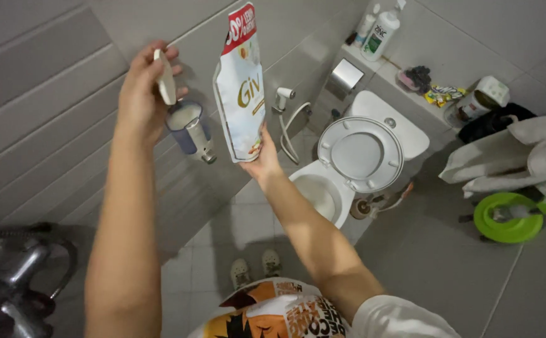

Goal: Refilling a liquid soap dispenser from a refill pouch in a bathroom.

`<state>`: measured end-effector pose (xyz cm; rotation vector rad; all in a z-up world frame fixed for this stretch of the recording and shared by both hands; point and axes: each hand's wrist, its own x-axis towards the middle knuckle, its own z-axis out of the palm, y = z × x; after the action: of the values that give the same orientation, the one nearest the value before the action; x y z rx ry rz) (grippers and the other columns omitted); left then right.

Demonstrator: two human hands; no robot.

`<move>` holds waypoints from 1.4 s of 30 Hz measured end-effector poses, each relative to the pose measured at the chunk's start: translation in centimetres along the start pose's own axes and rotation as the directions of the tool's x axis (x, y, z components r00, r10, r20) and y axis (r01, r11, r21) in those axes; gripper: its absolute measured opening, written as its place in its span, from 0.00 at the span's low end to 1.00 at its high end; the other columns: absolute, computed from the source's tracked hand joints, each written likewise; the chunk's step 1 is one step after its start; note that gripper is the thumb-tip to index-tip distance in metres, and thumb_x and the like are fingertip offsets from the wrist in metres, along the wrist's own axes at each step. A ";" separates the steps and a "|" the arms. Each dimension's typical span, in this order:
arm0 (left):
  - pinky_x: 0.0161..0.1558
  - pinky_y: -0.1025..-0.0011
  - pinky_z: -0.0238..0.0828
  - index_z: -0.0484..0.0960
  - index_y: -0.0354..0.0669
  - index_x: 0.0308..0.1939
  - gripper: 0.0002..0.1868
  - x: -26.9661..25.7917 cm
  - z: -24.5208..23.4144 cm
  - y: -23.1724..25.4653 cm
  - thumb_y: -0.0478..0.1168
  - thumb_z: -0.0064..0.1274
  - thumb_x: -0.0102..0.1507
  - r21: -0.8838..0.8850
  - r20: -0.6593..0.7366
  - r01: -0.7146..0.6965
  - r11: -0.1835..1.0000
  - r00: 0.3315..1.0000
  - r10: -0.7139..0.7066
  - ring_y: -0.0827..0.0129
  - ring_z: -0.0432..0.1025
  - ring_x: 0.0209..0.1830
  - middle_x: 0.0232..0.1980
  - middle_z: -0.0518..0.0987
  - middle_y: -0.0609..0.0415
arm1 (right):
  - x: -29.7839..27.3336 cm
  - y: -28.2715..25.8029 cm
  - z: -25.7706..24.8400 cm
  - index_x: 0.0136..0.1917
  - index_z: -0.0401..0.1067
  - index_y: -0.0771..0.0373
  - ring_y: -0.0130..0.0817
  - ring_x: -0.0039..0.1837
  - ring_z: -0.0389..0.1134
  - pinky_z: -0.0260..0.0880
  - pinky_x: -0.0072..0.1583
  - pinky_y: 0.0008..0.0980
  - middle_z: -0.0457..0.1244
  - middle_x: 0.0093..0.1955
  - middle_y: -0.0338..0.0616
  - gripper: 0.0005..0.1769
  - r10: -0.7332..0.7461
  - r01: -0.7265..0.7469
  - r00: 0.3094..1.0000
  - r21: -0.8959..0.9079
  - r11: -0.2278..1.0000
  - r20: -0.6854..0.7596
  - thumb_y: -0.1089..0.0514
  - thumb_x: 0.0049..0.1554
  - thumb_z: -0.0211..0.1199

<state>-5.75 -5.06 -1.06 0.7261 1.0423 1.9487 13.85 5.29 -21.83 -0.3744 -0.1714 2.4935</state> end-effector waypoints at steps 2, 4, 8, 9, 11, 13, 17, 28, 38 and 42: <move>0.52 0.64 0.77 0.69 0.47 0.68 0.23 -0.9 -0.7 -0.1 0.41 0.49 0.69 0.164 0.101 -0.018 0.986 0.995 0.001 0.71 0.71 0.57 0.63 0.75 0.59 | 0.1 -0.1 -0.2 0.68 0.70 0.53 0.41 0.66 0.69 0.67 0.66 0.48 0.67 0.67 0.38 0.29 0.003 -0.003 1.000 0.015 1.000 -0.014 0.34 0.65 0.50; 0.54 0.64 0.77 0.68 0.45 0.70 0.26 -1.6 -1.1 0.1 0.42 0.54 0.68 0.288 0.135 -0.059 0.956 0.991 0.020 0.69 0.71 0.60 0.64 0.74 0.56 | -0.1 -0.3 0.4 0.68 0.70 0.52 0.42 0.66 0.69 0.68 0.67 0.47 0.67 0.67 0.39 0.28 -0.046 0.046 0.999 -0.019 0.999 -0.019 0.35 0.65 0.51; 0.65 0.60 0.70 0.70 0.39 0.72 0.35 -2.5 -0.6 1.0 0.43 0.66 0.65 0.709 0.253 -0.260 0.655 0.962 0.108 0.59 0.71 0.68 0.66 0.76 0.48 | 0.8 -0.9 -0.7 0.69 0.70 0.53 0.43 0.66 0.70 0.69 0.67 0.47 0.67 0.66 0.40 0.27 -0.083 0.082 0.996 0.047 0.996 0.021 0.36 0.67 0.51; 0.65 0.60 0.70 0.70 0.39 0.72 0.35 -2.7 -0.3 1.5 0.43 0.66 0.65 0.708 0.249 -0.258 0.657 0.962 0.108 0.59 0.71 0.68 0.66 0.76 0.48 | 0.7 -1.2 -0.3 0.69 0.70 0.53 0.43 0.66 0.70 0.69 0.67 0.47 0.67 0.66 0.40 0.27 -0.081 0.080 0.997 0.044 0.996 0.019 0.36 0.67 0.51; 0.63 0.60 0.72 0.73 0.38 0.68 0.36 -3.4 0.4 2.2 0.46 0.69 0.60 0.825 0.348 -0.381 0.417 0.924 0.155 0.58 0.73 0.64 0.63 0.78 0.46 | 0.4 -1.8 0.2 0.70 0.70 0.55 0.43 0.66 0.70 0.69 0.67 0.48 0.68 0.66 0.43 0.27 -0.088 0.086 0.975 0.019 0.996 0.204 0.36 0.67 0.51; 0.63 0.59 0.70 0.74 0.40 0.68 0.36 -3.9 0.7 2.7 0.45 0.69 0.58 0.855 0.384 -0.404 0.325 0.915 0.126 0.54 0.73 0.63 0.63 0.77 0.45 | 0.7 -2.3 0.5 0.69 0.70 0.55 0.44 0.65 0.70 0.69 0.66 0.47 0.68 0.65 0.43 0.28 -0.098 0.097 0.989 0.015 0.995 0.114 0.36 0.66 0.51; 0.58 0.54 0.68 0.78 0.48 0.65 0.35 -3.7 0.9 2.4 0.43 0.70 0.54 0.889 0.456 -0.457 0.032 0.889 0.039 0.45 0.72 0.60 0.60 0.78 0.45 | 2.2 -3.3 -1.2 0.69 0.70 0.54 0.45 0.65 0.69 0.69 0.67 0.48 0.67 0.66 0.42 0.27 -0.155 0.156 0.987 -0.015 0.988 0.028 0.37 0.67 0.50; 0.53 0.53 0.70 0.81 0.48 0.60 0.33 -2.4 -1.0 1.0 0.46 0.72 0.51 0.940 0.341 -0.341 -0.016 0.940 0.008 0.45 0.74 0.54 0.55 0.81 0.44 | 2.6 -3.6 -1.6 0.70 0.69 0.60 0.56 0.67 0.67 0.69 0.69 0.55 0.66 0.66 0.51 0.30 -0.138 0.138 0.990 0.014 0.990 0.020 0.38 0.66 0.48; 0.52 0.53 0.72 0.81 0.47 0.57 0.33 -2.9 -0.7 -0.4 0.47 0.73 0.50 0.958 0.287 -0.287 -0.025 0.958 0.018 0.46 0.75 0.52 0.53 0.81 0.46 | 3.7 -3.2 -2.0 0.68 0.69 0.57 0.59 0.65 0.68 0.70 0.67 0.56 0.67 0.64 0.49 0.29 -0.173 0.173 0.984 -0.003 0.985 -0.043 0.35 0.67 0.49; 0.50 0.53 0.72 0.80 0.49 0.59 0.34 -2.8 -0.4 -0.5 0.45 0.73 0.49 0.966 0.254 -0.255 -0.038 0.967 -0.014 0.46 0.75 0.52 0.54 0.80 0.48 | 3.6 -2.8 -1.8 0.68 0.70 0.58 0.56 0.66 0.69 0.71 0.67 0.58 0.68 0.65 0.48 0.28 -0.159 0.161 0.986 0.041 0.986 -0.046 0.38 0.67 0.48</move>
<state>-4.39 -7.43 -2.03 1.8053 2.3617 0.7419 13.13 9.74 -23.74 -0.3802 -0.1232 2.3247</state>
